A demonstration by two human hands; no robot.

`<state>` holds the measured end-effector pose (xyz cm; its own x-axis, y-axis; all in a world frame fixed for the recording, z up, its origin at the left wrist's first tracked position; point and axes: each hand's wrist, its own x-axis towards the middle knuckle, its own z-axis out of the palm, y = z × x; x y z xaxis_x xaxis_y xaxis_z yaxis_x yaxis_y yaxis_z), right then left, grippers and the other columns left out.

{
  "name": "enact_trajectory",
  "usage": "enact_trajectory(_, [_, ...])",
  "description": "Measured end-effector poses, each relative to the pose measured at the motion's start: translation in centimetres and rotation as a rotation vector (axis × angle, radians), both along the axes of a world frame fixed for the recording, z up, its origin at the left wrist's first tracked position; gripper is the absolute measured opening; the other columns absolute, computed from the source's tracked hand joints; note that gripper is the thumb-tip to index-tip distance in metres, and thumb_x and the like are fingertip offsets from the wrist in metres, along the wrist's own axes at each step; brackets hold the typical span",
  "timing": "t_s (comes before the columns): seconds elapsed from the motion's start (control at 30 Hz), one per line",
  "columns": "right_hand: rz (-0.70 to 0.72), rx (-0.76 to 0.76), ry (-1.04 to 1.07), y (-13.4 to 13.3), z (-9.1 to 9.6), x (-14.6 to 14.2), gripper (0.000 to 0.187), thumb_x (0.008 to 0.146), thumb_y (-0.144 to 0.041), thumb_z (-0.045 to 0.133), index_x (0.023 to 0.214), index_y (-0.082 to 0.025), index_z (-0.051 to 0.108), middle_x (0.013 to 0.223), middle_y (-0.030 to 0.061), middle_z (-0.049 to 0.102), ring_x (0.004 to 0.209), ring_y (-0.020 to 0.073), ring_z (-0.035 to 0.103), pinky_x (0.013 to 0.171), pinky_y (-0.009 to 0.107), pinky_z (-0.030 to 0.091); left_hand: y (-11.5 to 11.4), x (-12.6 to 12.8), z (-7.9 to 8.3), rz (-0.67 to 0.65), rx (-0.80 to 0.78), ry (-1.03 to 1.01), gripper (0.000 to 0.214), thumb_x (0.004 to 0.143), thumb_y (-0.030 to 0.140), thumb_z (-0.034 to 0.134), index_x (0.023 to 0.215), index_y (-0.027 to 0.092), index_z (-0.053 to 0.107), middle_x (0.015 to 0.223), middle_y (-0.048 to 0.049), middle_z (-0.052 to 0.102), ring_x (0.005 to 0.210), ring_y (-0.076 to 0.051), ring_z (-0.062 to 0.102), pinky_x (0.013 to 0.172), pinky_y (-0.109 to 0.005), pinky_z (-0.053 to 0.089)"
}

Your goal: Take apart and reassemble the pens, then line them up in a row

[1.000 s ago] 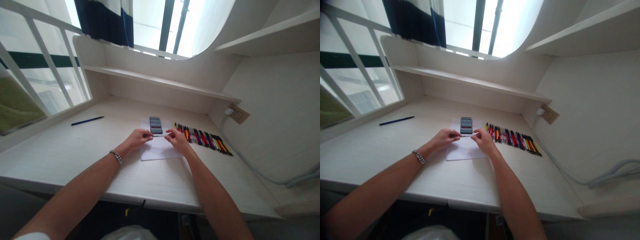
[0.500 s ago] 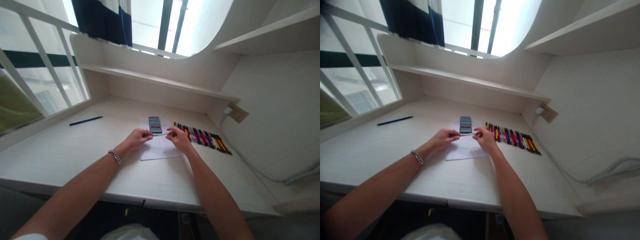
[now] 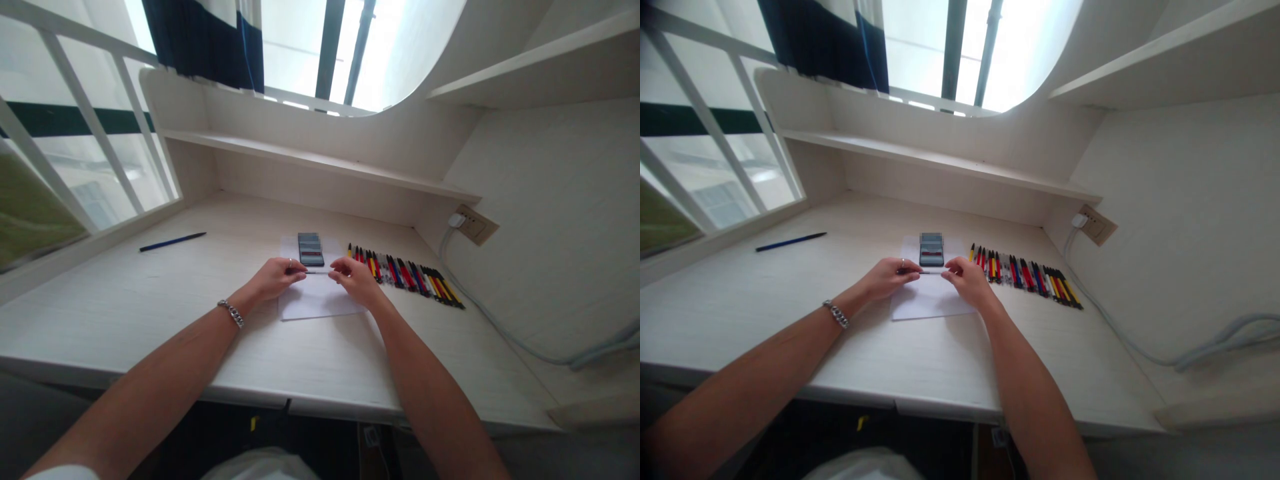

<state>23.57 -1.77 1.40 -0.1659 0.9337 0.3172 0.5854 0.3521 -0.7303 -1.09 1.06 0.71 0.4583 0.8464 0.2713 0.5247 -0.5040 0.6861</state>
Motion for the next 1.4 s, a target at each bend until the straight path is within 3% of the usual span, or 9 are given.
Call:
enact_trajectory(0.07, [-0.006,0.03,-0.003,0.0,0.1,0.0,0.015,0.077,-0.024,0.072,0.092,-0.019,0.069,0.084,0.0024,0.072,0.072,0.0151,0.063,0.07,0.027,0.047,-0.1,0.0,0.1,0.008,-0.001,-0.006,0.028,0.084,0.038,0.064,0.1,0.019,0.077,0.09,-0.0044,0.077,0.08,-0.019,0.067,0.075,-0.028,0.048])
enact_trajectory(0.17, [-0.008,-0.014,-0.061,0.1,-0.2,0.0,0.008,0.083,-0.024,0.065,0.085,-0.018,0.069,0.078,0.0025,0.071,0.069,0.0146,0.062,0.068,0.027,0.046,0.0,0.0,0.0,0.0,-0.038,-0.055,0.028,0.081,0.037,0.068,0.099,0.018,0.077,0.09,-0.005,0.077,0.081,-0.019,0.068,0.075,-0.028,0.049])
enact_trajectory(0.33, [0.025,-0.127,-0.105,0.3,-0.6,0.0,0.033,0.096,-0.034,0.047,0.075,-0.016,0.067,0.069,0.0031,0.068,0.059,0.0128,0.06,0.06,0.025,0.043,0.3,-0.1,-0.4,-0.015,-0.04,-0.054,0.026,0.08,0.036,0.069,0.098,0.02,0.077,0.092,-0.0048,0.078,0.082,-0.019,0.068,0.074,-0.028,0.049])
enact_trajectory(0.5, [0.007,-0.011,-0.012,0.1,-0.1,0.0,0.017,0.083,-0.026,0.069,0.098,-0.018,0.07,0.077,0.0017,0.071,0.068,0.0145,0.063,0.068,0.026,0.047,0.3,-0.1,-0.4,0.0,-0.024,-0.012,0.027,0.082,0.037,0.066,0.101,0.02,0.077,0.093,-0.005,0.078,0.083,-0.019,0.068,0.074,-0.029,0.049])
enact_trajectory(0.83, [-0.028,-0.047,-0.112,0.1,-0.2,0.2,0.008,0.087,-0.019,0.062,0.089,-0.018,0.07,0.074,0.0019,0.071,0.069,0.0151,0.064,0.069,0.026,0.047,0.0,0.0,-0.2,0.008,-0.064,-0.061,0.026,0.076,0.034,0.072,0.097,0.02,0.078,0.089,-0.0043,0.078,0.08,-0.019,0.07,0.073,-0.028,0.05])
enact_trajectory(1.0, [-0.083,0.039,-0.301,-0.4,0.0,-0.5,0.009,0.086,-0.022,0.067,0.094,-0.021,0.071,0.095,0.0068,0.074,0.089,0.0219,0.066,0.079,0.033,0.048,-0.2,0.2,-0.1,0.051,-0.057,-0.107,0.034,0.074,0.031,0.075,0.106,0.02,0.074,0.083,-0.0026,0.077,0.076,-0.019,0.071,0.075,-0.029,0.052])
enact_trajectory(1.13, [-0.005,0.12,-0.431,-1.6,-0.1,-2.6,0.034,0.081,-0.021,0.073,0.115,-0.025,0.068,0.114,0.0101,0.072,0.103,0.0269,0.065,0.087,0.036,0.047,-0.8,1.1,-0.1,0.042,-0.016,-0.057,0.045,0.069,0.026,0.079,0.113,0.023,0.071,0.087,-0.0013,0.078,0.081,-0.02,0.072,0.081,-0.031,0.053])
enact_trajectory(1.3, [0.134,0.08,-0.308,-2.1,-0.5,-4.2,0.025,0.088,-0.017,0.06,0.11,-0.026,0.068,0.097,0.0054,0.075,0.087,0.0221,0.067,0.075,0.029,0.045,-1.8,2.1,0.3,-0.04,-0.017,-0.117,0.058,0.071,0.027,0.08,0.126,0.023,0.062,0.092,-0.0021,0.078,0.087,-0.02,0.073,0.085,-0.031,0.054])
enact_trajectory(1.4, [0.131,0.014,-0.026,-1.3,-0.1,-3.0,0.01,0.087,-0.023,0.06,0.094,-0.022,0.067,0.085,0.0034,0.073,0.074,0.0174,0.064,0.069,0.028,0.045,-1.4,1.5,0.7,0.017,0.018,-0.138,0.067,0.068,0.037,0.083,0.128,0.021,0.06,0.096,-0.0044,0.077,0.079,-0.019,0.071,0.076,-0.03,0.054])
